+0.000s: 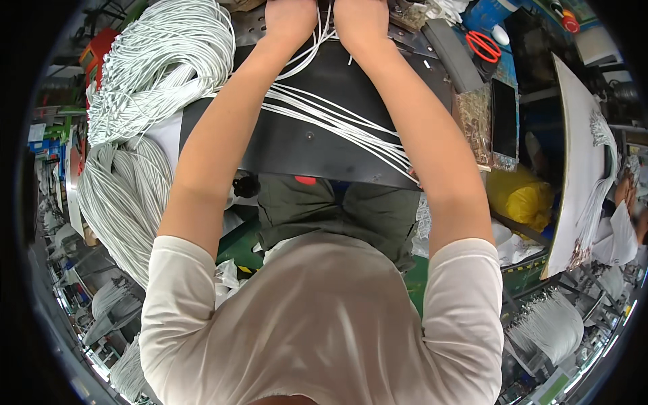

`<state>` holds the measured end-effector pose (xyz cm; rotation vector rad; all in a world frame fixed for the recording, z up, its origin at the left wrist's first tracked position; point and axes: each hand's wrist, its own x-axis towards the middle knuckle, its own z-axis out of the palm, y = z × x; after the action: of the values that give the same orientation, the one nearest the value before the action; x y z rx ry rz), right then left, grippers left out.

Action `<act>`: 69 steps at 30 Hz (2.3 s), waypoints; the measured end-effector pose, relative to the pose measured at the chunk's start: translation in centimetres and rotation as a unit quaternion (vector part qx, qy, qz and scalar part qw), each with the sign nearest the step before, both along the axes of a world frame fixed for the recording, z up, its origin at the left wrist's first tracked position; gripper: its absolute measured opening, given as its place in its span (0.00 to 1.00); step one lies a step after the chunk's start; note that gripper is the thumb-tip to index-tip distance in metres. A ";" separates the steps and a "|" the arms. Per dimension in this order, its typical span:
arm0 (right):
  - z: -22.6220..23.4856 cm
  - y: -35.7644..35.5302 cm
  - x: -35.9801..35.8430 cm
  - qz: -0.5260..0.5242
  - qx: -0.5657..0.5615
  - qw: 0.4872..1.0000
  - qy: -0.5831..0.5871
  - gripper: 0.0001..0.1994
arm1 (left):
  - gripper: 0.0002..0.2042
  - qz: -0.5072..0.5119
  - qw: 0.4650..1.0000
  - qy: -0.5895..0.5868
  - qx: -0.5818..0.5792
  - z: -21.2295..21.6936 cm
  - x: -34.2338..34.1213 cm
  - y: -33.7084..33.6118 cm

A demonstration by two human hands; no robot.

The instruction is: Organizing and inserting bundles of wires into an assembly fixture for processing.

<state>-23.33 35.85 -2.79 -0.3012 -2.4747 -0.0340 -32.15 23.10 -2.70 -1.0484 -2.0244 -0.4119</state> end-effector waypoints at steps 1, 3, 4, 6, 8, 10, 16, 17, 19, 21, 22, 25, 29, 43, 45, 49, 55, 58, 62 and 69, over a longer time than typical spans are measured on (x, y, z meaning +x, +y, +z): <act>-0.4 0.1 -0.6 -0.001 0.000 1.000 0.001 0.17 | 0.20 0.026 0.999 0.011 -0.032 -0.2 0.0 0.1; -0.6 0.1 -0.8 0.015 0.004 0.999 0.038 0.18 | 0.20 0.082 0.991 0.035 -0.095 -0.4 0.3 -0.1; -0.3 0.0 -0.4 0.023 0.006 0.998 0.057 0.18 | 0.20 0.083 0.991 0.037 -0.094 -0.3 0.7 -0.3; 1.0 0.6 2.6 0.037 -0.059 0.998 -0.002 0.21 | 0.20 0.042 0.995 -0.037 -0.079 0.3 2.8 -1.8; 2.3 0.6 7.9 0.091 -0.124 0.988 -0.009 0.21 | 0.17 -0.002 1.000 -0.022 -0.015 2.0 5.9 -4.4; 2.8 1.6 14.9 0.167 -0.187 0.966 0.064 0.17 | 0.19 -0.123 0.978 -0.139 0.095 3.1 11.1 -9.1; -3.9 1.1 37.4 -0.172 -0.371 0.874 0.263 0.14 | 0.14 -0.260 0.364 -0.884 0.137 -2.4 24.8 -26.3; -5.7 -0.6 39.7 -0.148 -0.407 0.877 0.207 0.15 | 0.14 -0.256 0.362 -0.886 0.133 -4.4 25.6 -27.4; -8.8 -4.9 41.7 -0.105 -0.461 0.878 0.076 0.13 | 0.15 -0.113 0.396 -0.848 0.334 -7.4 26.0 -28.8; -10.2 -9.7 41.2 -0.128 -0.599 0.791 0.000 0.09 | 0.16 -0.090 0.411 -0.816 0.397 -9.2 25.3 -29.6; -9.9 -11.2 40.2 -0.068 -0.583 0.808 -0.054 0.07 | 0.16 -0.076 0.424 -0.790 0.437 -9.7 24.9 -29.7; -5.5 -13.8 36.9 0.098 -0.539 0.816 -0.186 0.05 | 0.17 -0.063 0.443 -0.758 0.474 -10.0 24.2 -29.9; 2.6 -12.6 30.5 0.275 -0.462 0.833 -0.129 0.10 | 0.18 -0.057 0.467 -0.745 0.472 -10.3 24.4 -29.7; 6.8 -1.5 -1.1 0.222 0.015 0.967 -0.120 0.31 | 0.18 -0.049 0.457 -0.742 0.488 -11.4 24.7 -29.7; 6.8 -1.4 -1.7 0.184 -0.045 0.960 -0.206 0.34 | 0.18 -0.054 0.463 -0.736 0.491 -11.7 24.6 -29.8; 6.6 -1.8 -2.3 0.206 -0.045 0.960 -0.183 0.34 | 0.18 -0.050 0.469 -0.732 0.492 -12.0 24.6 -29.8; 6.1 -1.7 -2.1 0.230 0.038 0.965 -0.123 0.32 | 0.18 -0.052 0.465 -0.722 0.509 -11.5 24.7 -29.5; 6.4 -1.7 -1.0 0.229 0.045 0.966 -0.113 0.29 | 0.18 -0.039 0.466 -0.726 0.505 -11.0 24.7 -29.2; 7.2 -2.8 5.5 0.202 -0.102 0.973 -0.041 0.26 | 0.20 -0.033 0.470 -0.725 0.502 -10.4 24.9 -28.8; 3.1 -6.6 30.0 0.376 -0.631 0.595 -0.326 0.13 | 0.19 -0.021 0.465 -0.715 0.521 -9.7 25.6 -27.8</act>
<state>6.65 29.29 0.30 0.3178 -2.5561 2.3901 -6.59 -4.65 -12.41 0.4105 -2.0030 -2.8283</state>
